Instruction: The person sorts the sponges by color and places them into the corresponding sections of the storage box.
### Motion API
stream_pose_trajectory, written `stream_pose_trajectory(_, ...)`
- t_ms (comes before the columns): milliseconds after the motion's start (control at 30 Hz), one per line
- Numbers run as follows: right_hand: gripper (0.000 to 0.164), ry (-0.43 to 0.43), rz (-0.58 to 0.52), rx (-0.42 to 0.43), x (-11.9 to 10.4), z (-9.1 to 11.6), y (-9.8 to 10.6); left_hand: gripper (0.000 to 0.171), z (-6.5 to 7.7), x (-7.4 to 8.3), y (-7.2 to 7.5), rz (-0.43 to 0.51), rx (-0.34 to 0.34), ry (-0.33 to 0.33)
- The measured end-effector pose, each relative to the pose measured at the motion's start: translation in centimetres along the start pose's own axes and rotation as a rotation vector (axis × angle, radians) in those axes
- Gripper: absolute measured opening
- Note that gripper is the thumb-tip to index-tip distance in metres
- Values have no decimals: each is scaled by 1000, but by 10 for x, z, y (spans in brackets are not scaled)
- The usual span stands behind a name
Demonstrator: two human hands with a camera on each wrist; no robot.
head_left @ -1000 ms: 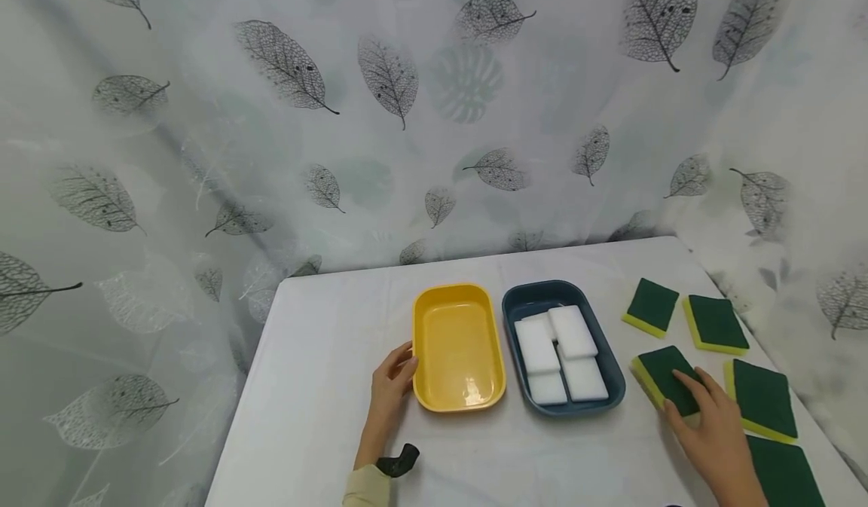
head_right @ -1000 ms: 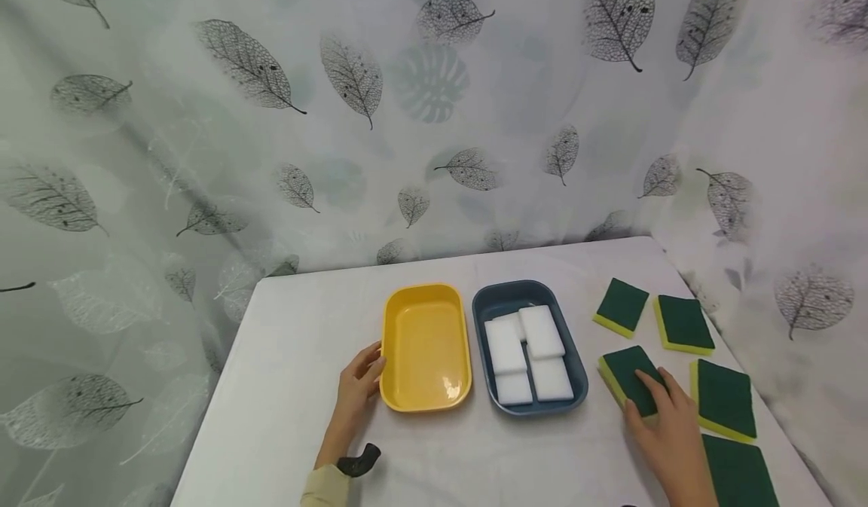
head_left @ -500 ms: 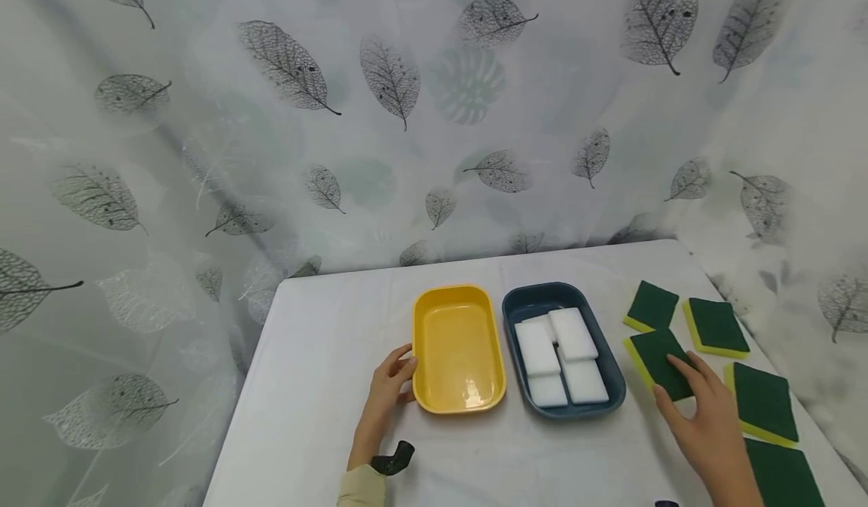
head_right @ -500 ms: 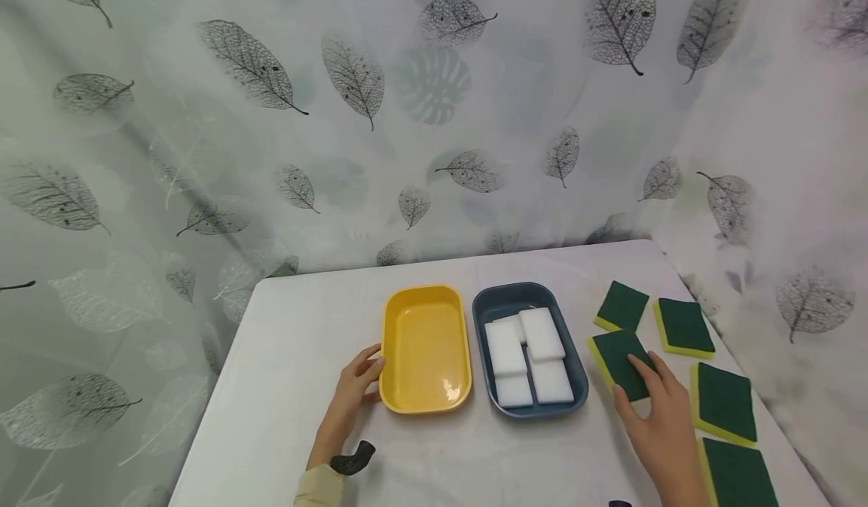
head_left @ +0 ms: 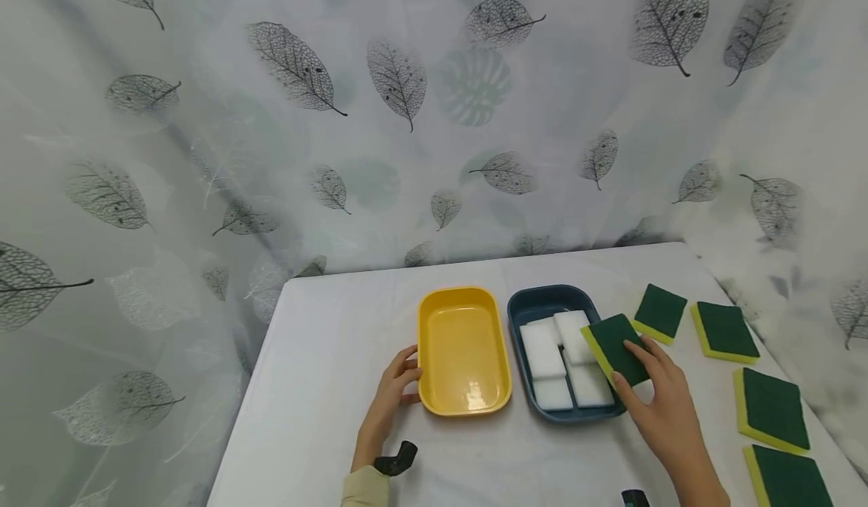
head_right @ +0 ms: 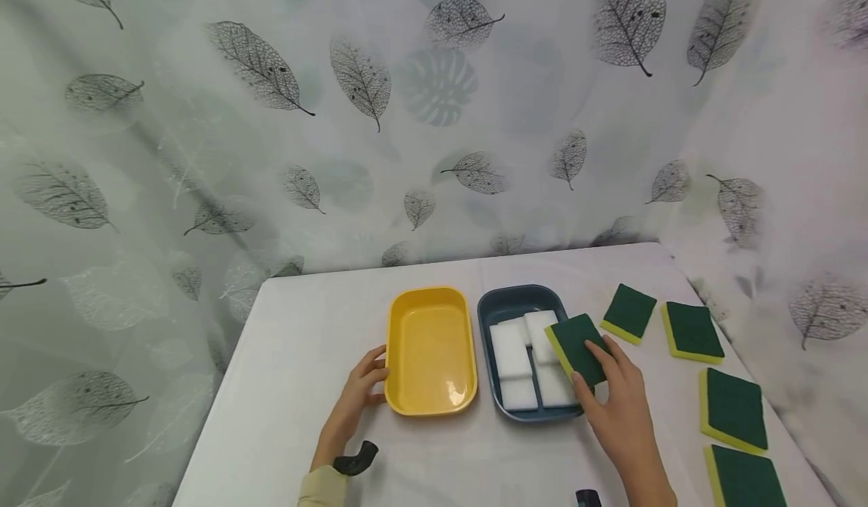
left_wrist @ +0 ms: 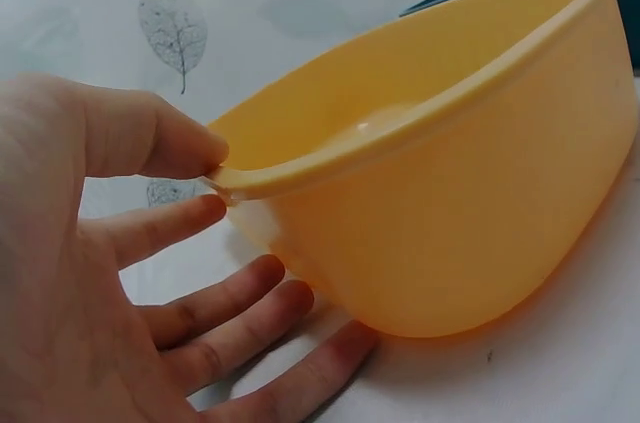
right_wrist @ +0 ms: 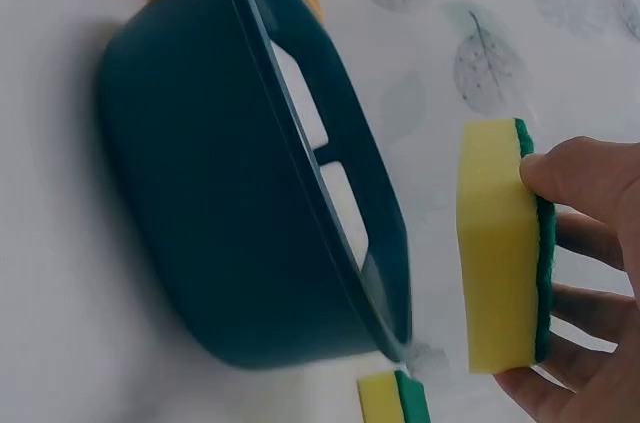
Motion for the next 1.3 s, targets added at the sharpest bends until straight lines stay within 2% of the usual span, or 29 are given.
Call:
stream_pose_trajectory(467, 58, 131, -90, -85, -52, -5, -43, 54, -1, -8, 3, -1, 3, 1)
stream_pose_trajectory(833, 63, 346, -80, -122, -77, 1, -78, 56, -3, -11, 3, -15, 3, 23)
stream_pose_trajectory(1167, 54, 489, -134, -307, -109, 11, -112, 58, 0, -13, 6, 22, 23, 28)
stream_pose_trajectory(1300, 51, 535, -144, -345, -118, 16, -124, 60, 0, -11, 5, 46, 12, 22)
Point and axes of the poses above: each hand's wrist, its own z-axis away from the middle knuckle, its own y-axis out of the back of the hand, x = y × z, the point moved 10 cm from there along -z, towards the middle knuckle, and after that the axes turned 11 degrees about x, right-handed, at the moved point
